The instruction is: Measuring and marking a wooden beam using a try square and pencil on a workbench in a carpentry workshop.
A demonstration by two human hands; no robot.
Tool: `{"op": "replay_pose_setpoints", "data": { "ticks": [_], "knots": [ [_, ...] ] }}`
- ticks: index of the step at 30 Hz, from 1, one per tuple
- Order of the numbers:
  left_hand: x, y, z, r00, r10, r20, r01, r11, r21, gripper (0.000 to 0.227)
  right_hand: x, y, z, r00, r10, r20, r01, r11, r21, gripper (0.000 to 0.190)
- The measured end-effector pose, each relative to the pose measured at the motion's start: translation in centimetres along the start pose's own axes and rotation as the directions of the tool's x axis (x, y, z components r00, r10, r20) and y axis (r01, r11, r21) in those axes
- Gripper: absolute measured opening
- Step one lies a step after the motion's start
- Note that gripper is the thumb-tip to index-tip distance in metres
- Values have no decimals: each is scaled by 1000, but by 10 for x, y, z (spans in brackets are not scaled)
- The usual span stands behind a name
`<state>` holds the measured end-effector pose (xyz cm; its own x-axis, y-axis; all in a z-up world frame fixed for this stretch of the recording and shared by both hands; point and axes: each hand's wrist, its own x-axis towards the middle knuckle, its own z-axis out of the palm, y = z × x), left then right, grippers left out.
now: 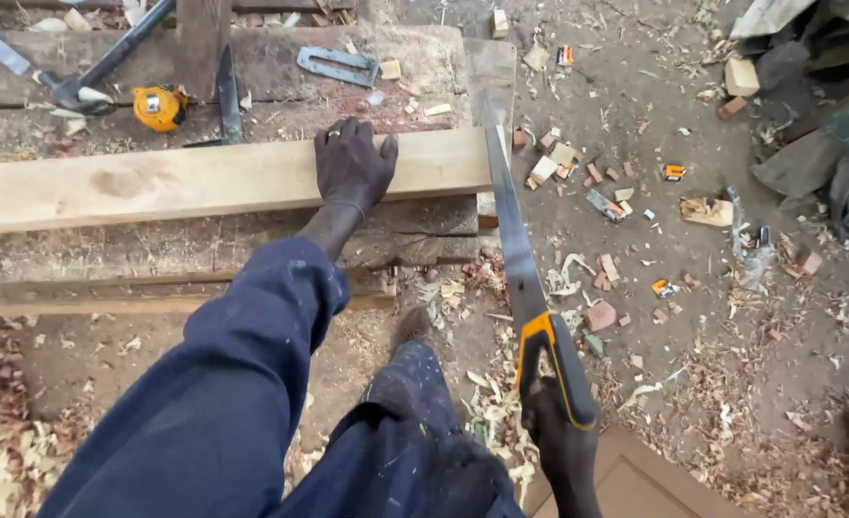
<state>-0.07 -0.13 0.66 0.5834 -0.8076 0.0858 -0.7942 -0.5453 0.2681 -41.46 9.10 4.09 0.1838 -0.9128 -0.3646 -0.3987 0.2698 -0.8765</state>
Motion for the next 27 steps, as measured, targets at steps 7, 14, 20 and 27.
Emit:
{"op": "replay_pose_setpoints", "data": {
  "ticks": [7, 14, 20, 27],
  "knots": [
    [10, -15, 30, 998, -14, -59, 18, 998, 68, 59, 162, -105, 86, 975, -207, 79, 182, 952, 245, 40],
    [9, -13, 27, 999, -38, -29, 40, 997, 67, 58, 22, -70, 5, 999, -45, 23, 44, 997, 58, 40],
    [10, -13, 31, 998, -36, -55, 39, 998, 58, 57, 74, -113, 34, 993, -80, 86, 70, 992, 108, 44],
    [6, -21, 35, 981, 56, -185, -48, 998, 45, 50, 106, -101, 48, 957, -264, 122, 237, 951, 199, 10]
  ]
}}
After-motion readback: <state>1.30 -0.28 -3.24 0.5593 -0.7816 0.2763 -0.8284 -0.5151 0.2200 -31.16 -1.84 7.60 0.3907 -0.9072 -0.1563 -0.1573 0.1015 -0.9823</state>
